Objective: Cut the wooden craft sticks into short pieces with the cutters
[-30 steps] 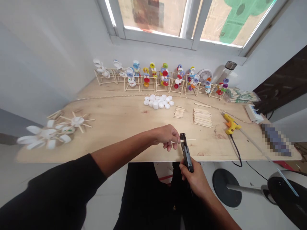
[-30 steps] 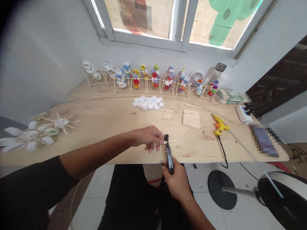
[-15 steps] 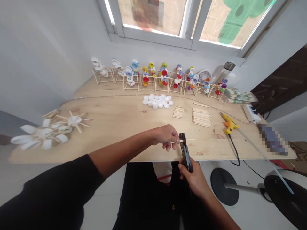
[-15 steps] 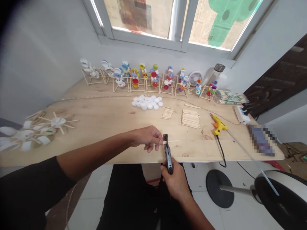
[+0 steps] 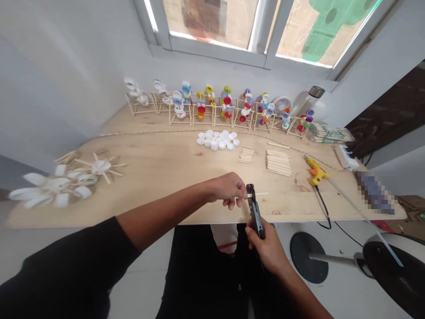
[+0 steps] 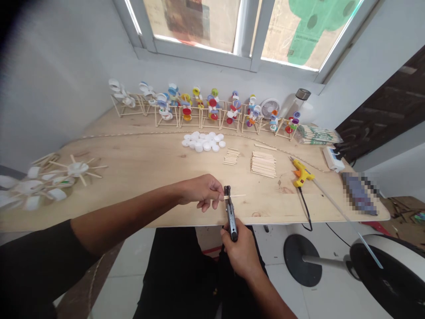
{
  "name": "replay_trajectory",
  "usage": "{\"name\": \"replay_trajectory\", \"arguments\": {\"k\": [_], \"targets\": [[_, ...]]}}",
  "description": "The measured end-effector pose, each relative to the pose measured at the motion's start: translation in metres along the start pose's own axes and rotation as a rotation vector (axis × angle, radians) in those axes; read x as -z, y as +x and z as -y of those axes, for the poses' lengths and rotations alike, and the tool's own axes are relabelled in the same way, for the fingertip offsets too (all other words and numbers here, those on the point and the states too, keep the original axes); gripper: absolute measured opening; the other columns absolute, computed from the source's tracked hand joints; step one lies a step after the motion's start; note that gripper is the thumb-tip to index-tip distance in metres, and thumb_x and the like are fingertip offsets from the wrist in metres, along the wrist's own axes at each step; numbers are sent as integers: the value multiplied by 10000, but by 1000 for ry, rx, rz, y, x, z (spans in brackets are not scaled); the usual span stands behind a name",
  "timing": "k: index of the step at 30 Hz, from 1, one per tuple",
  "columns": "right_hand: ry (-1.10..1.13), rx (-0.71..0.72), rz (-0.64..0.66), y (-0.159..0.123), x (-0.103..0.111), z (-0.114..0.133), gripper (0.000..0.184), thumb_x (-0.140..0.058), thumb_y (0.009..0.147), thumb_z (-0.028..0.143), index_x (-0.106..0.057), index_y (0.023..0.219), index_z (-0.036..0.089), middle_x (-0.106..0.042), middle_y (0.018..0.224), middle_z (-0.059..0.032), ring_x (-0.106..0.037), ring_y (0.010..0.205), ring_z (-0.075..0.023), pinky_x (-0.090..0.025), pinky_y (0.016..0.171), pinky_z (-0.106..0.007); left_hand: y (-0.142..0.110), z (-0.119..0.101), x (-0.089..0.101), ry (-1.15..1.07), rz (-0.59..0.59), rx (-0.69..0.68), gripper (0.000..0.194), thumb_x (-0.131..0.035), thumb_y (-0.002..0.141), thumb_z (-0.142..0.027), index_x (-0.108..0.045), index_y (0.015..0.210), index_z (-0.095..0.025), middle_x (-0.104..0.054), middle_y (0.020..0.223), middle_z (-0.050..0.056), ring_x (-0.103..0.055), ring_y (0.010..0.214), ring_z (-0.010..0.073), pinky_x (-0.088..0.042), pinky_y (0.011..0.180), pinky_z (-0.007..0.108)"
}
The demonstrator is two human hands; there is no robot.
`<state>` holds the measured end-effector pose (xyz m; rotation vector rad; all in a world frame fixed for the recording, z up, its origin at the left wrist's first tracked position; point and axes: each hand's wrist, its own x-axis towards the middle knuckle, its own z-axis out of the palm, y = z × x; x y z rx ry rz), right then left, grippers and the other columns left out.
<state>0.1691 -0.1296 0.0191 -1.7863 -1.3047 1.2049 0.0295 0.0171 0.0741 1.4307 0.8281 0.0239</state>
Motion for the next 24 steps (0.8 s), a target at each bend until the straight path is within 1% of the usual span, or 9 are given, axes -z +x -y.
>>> {"name": "replay_trajectory", "arguments": {"k": [4, 11, 18, 24], "targets": [[-27, 12, -14, -1, -2, -2, 121, -508, 788, 303, -519, 791, 183, -489, 531, 51, -499, 454, -126, -405, 482, -234, -1, 0, 1, 12, -11, 3, 44, -549, 685, -166, -548, 664, -127, -543, 485, -50, -449, 323, 51, -273, 324, 166], [-14, 13, -19, -3, -5, 0, 132, -488, 813, 317, -496, 785, 188, -462, 505, 62, -477, 425, -118, -397, 474, -231, -1, 1, 0, 40, -13, -24, 56, -525, 698, -163, -558, 672, -128, -591, 523, -20, -444, 319, 57, -268, 323, 175], [-44, 30, -30, -2, -7, -1, 149, -486, 818, 327, -501, 775, 185, -472, 509, 52, -486, 446, -125, -385, 478, -230, -2, 3, 1, 57, -17, -21, 48, -508, 690, -137, -555, 678, -131, -587, 521, -25, -465, 326, 61, -265, 314, 170], [-44, 42, -34, -2, -8, -6, 133, -487, 817, 316, -514, 792, 189, -507, 579, 34, -505, 500, -131, -387, 507, -230, -2, 4, 1, 38, -19, -36, 66, -485, 670, -116, -549, 673, -134, -581, 523, -28, -464, 329, 57, -263, 310, 160]]}}
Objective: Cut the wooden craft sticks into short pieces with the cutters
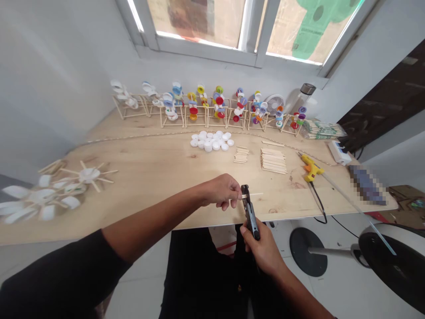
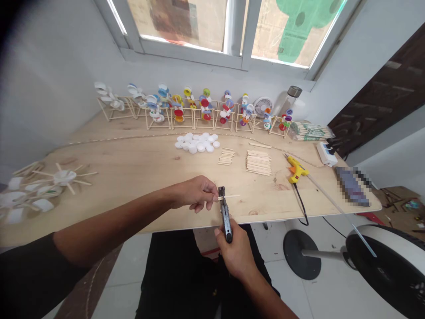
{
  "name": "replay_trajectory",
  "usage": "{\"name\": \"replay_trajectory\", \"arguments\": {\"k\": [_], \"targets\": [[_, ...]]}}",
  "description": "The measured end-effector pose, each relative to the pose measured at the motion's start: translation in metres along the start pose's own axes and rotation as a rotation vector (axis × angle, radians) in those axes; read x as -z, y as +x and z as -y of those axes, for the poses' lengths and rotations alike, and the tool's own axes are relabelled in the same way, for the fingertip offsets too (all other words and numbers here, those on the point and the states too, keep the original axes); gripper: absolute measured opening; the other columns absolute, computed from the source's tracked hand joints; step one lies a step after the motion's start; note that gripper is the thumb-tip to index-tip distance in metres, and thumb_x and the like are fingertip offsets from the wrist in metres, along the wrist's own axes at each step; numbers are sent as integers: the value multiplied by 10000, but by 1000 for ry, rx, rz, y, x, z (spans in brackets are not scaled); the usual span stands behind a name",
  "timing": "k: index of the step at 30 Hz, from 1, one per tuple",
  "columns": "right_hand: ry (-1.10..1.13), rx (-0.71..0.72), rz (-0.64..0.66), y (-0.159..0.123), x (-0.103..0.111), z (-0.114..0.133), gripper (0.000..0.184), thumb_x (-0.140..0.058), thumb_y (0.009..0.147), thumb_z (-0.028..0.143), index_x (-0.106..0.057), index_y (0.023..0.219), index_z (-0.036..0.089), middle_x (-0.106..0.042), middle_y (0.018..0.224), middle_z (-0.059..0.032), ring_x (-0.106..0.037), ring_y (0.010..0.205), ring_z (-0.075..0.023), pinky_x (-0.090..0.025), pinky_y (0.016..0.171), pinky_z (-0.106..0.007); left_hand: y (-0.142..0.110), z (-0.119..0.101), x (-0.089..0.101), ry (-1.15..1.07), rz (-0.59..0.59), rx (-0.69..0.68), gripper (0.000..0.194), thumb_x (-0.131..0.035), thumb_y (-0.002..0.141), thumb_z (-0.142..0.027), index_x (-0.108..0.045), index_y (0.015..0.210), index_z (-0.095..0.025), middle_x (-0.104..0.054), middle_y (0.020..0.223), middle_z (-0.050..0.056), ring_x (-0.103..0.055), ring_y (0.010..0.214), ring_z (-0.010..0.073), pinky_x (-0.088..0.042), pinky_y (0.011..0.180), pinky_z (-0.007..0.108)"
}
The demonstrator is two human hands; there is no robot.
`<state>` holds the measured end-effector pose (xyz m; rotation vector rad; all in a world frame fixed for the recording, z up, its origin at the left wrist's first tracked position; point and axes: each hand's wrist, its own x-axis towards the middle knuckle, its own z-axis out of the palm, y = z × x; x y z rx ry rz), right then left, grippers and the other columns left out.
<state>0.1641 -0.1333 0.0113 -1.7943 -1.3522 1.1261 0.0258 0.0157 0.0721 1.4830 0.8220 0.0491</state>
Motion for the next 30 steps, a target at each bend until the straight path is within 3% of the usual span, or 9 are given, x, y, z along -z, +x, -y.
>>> {"name": "replay_trajectory", "arguments": {"k": [30], "targets": [[-40, 40, -35, -4, 1, 9, 140, -478, 809, 318, -526, 808, 187, -534, 534, 27, -515, 463, -135, -398, 489, -223, -2, -3, -2, -27, 27, 19, 72, -528, 650, -176, -581, 670, -130, -562, 496, -33, -438, 323, 49, -242, 313, 157]]}}
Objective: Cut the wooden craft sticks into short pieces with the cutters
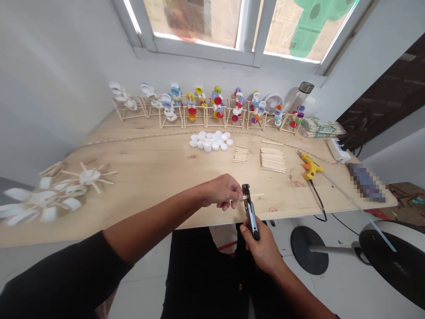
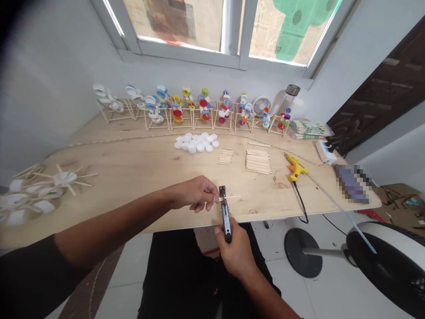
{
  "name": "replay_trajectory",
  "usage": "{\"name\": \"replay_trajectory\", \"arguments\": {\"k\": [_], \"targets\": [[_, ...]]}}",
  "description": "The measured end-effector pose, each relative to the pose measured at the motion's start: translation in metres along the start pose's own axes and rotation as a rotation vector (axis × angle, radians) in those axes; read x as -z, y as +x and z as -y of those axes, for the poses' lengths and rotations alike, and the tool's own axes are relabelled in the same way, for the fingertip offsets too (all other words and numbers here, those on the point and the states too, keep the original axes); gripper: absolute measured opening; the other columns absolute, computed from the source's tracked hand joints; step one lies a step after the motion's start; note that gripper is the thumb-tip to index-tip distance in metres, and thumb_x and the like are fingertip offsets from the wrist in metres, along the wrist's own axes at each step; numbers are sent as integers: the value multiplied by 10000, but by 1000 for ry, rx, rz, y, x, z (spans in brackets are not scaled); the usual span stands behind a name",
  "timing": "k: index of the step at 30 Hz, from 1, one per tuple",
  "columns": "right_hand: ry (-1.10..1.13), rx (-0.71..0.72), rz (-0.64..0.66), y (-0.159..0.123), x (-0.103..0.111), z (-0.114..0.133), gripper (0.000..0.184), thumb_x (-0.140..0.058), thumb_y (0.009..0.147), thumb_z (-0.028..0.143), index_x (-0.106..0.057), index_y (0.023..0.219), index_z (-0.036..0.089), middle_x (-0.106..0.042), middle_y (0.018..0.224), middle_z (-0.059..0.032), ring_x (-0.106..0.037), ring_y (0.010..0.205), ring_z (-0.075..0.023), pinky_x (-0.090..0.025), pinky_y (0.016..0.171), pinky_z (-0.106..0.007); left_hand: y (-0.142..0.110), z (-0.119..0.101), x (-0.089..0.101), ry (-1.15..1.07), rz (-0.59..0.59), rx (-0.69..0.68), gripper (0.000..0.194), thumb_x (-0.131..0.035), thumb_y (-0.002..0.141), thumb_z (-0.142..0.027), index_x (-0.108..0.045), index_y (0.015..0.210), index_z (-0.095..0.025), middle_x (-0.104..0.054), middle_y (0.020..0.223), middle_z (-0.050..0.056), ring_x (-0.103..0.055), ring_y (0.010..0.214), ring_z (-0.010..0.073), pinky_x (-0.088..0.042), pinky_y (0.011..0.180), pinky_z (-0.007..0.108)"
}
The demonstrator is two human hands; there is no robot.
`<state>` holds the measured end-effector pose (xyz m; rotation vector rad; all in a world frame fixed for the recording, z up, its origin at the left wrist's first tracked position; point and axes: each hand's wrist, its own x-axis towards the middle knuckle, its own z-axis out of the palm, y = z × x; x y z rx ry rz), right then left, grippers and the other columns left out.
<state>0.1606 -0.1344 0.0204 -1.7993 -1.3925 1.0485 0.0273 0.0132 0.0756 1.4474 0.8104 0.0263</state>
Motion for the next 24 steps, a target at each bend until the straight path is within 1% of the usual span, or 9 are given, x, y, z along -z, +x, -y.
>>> {"name": "replay_trajectory", "arguments": {"k": [5, 9, 12, 14, 16, 18, 20, 22, 24], "targets": [[6, -7, -40, 0, -4, -4, 209, -483, 803, 357, -570, 843, 172, -557, 544, 6, -526, 476, -150, -388, 464, -224, 2, 5, 1, -22, 0, -8, 70, -522, 638, -156, -580, 666, -129, -563, 495, -28, -445, 328, 58, -245, 313, 160], [-38, 21, -59, 0, -4, -3, 213, -475, 806, 352, -580, 817, 167, -582, 603, -12, -543, 549, -164, -392, 513, -233, 4, 10, 0, -43, 0, -11, 64, -540, 646, -184, -570, 657, -128, -560, 502, -27, -442, 330, 57, -251, 316, 161], [-51, 34, -79, 1, -2, -2, 199, -478, 802, 339, -572, 794, 164, -590, 624, -16, -537, 567, -160, -388, 536, -236, 1, 9, -3, -57, -25, -21, 70, -543, 663, -194, -558, 669, -126, -547, 504, -34, -434, 332, 50, -255, 320, 159], [-39, 30, -89, 3, 1, -1, 184, -481, 798, 334, -556, 770, 168, -582, 614, -8, -527, 555, -152, -381, 529, -230, -3, 7, -5, -76, -34, -54, 102, -543, 692, -220, -566, 712, -122, -548, 521, -33, -444, 350, 50, -272, 334, 161], [-32, 24, -110, 5, 5, 0, 173, -486, 794, 332, -532, 737, 176, -566, 598, 3, -517, 543, -145, -375, 523, -224, -8, 6, -8, -109, -24, -93, 171, -552, 720, -262, -584, 809, -119, -553, 546, -31, -463, 382, 55, -305, 361, 165], [-43, 18, -127, 6, 8, 0, 167, -488, 792, 330, -510, 715, 183, -544, 580, 14, -506, 534, -140, -368, 520, -221, -15, 8, -9, -146, -24, -110, 261, -569, 727, -288, -586, 926, -120, -549, 558, -37, -475, 406, 59, -335, 391, 174], [-62, 19, -131, 7, 11, 1, 162, -487, 793, 325, -498, 707, 188, -534, 575, 19, -497, 533, -139, -362, 524, -222, -21, 13, -10, -182, -48, -110, 332, -586, 725, -304, -574, 999, -118, -545, 562, -39, -484, 422, 65, -352, 413, 184], [-63, 32, -121, 7, 12, 2, 152, -487, 793, 314, -499, 708, 189, -545, 588, 14, -497, 541, -140, -364, 533, -225, -28, 20, -9, -221, -78, -103, 366, -600, 720, -320, -569, 1021, -115, -537, 561, -40, -484, 431, 69, -360, 427, 193], [-56, 40, -120, 8, 12, 2, 142, -488, 788, 306, -506, 710, 188, -558, 598, 8, -500, 547, -142, -366, 538, -226, -34, 27, -7, -265, -117, -90, 354, -611, 716, -336, -580, 992, -117, -523, 555, -42, -476, 436, 67, -356, 434, 195]]}}
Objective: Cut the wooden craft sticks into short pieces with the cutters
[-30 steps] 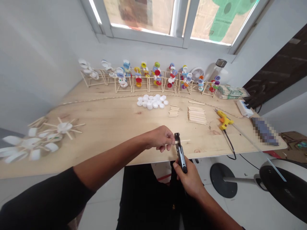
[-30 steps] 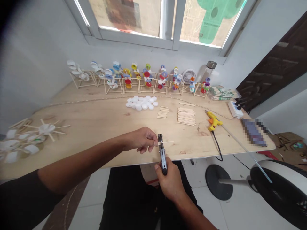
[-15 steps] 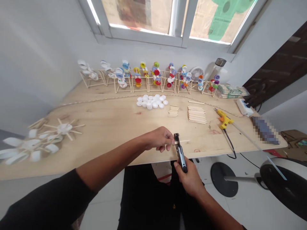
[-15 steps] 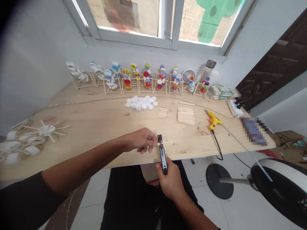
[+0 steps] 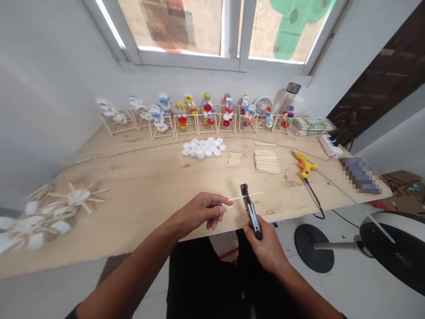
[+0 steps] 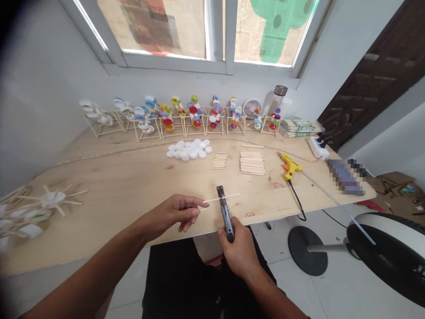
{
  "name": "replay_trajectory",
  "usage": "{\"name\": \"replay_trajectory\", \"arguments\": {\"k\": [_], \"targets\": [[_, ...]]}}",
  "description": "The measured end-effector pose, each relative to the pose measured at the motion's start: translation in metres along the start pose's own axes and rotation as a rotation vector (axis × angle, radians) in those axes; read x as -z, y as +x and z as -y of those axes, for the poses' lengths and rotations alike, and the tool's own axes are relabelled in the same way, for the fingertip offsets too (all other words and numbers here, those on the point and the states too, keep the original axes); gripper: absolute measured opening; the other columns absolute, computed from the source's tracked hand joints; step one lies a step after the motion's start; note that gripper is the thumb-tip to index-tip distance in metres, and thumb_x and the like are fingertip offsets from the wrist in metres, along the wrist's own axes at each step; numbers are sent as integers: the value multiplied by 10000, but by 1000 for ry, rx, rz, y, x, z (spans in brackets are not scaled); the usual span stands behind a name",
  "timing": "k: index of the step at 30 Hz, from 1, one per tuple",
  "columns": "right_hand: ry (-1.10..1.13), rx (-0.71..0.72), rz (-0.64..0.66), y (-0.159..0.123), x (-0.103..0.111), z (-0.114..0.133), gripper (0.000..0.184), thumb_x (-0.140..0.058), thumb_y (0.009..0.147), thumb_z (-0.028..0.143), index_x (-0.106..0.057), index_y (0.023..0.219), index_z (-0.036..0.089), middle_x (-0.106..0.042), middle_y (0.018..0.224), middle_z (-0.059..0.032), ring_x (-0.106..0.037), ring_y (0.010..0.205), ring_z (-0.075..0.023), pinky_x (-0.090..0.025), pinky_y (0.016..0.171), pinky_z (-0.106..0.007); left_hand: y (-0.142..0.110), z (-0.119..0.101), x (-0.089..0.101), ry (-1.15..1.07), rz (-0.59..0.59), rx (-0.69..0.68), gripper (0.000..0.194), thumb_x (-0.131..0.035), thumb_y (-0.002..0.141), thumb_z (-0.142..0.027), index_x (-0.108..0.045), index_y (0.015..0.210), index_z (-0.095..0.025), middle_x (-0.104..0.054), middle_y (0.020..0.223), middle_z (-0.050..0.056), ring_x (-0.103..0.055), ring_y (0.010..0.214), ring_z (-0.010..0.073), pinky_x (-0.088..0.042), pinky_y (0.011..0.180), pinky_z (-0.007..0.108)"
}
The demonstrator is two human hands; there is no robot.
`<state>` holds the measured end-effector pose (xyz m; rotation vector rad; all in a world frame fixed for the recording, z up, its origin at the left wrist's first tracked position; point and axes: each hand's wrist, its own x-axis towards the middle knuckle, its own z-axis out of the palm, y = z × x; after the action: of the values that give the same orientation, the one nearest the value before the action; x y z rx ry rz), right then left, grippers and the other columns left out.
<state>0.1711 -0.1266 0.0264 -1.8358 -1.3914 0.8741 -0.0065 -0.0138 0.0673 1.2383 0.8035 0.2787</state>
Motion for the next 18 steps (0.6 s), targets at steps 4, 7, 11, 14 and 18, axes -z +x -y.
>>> {"name": "replay_trajectory", "arguments": {"k": [4, 7, 11, 14, 18], "targets": [[-9, -10, -1, 2, 1, 1, 138, -488, 778, 295, -497, 689, 190, -546, 577, 14, -497, 542, -142, -362, 532, -224, -6, 6, 4, -184, -132, -45, 285, -624, 713, -362, -569, 865, -128, -506, 598, -30, -464, 474, 61, -340, 444, 189], [-4, -7, 18, 4, 2, 2, 124, -487, 776, 282, -492, 693, 191, -550, 597, 11, -504, 567, -146, -379, 562, -230, -1, 6, -2, -335, -223, -106, 258, -621, 721, -373, -502, 777, -151, -467, 587, -42, -420, 479, 52, -308, 436, 178], [-5, -16, 35, 4, 2, 3, 135, -479, 788, 287, -490, 694, 191, -554, 614, 5, -505, 579, -149, -384, 572, -236, 13, 8, -16, -323, -325, -166, 360, -673, 668, -366, -364, 647, -181, -310, 479, -98, -264, 407, 27, -217, 403, 165], [11, -16, 35, 4, 2, 2, 128, -489, 781, 282, -496, 693, 190, -561, 613, 4, -511, 580, -150, -385, 569, -234, 20, 10, -24, -203, -395, -186, 367, -654, 673, -408, -355, 659, -195, -253, 482, -107, -216, 394, 31, -189, 393, 168], [4, -21, 32, 6, 3, 1, 125, -495, 776, 282, -490, 685, 195, -557, 606, 8, -518, 578, -154, -376, 559, -230, 19, 10, -29, 194, -567, -242, 230, -408, 836, -425, -492, 831, -211, -341, 495, -69, -361, 437, 90, -301, 443, 199]]}}
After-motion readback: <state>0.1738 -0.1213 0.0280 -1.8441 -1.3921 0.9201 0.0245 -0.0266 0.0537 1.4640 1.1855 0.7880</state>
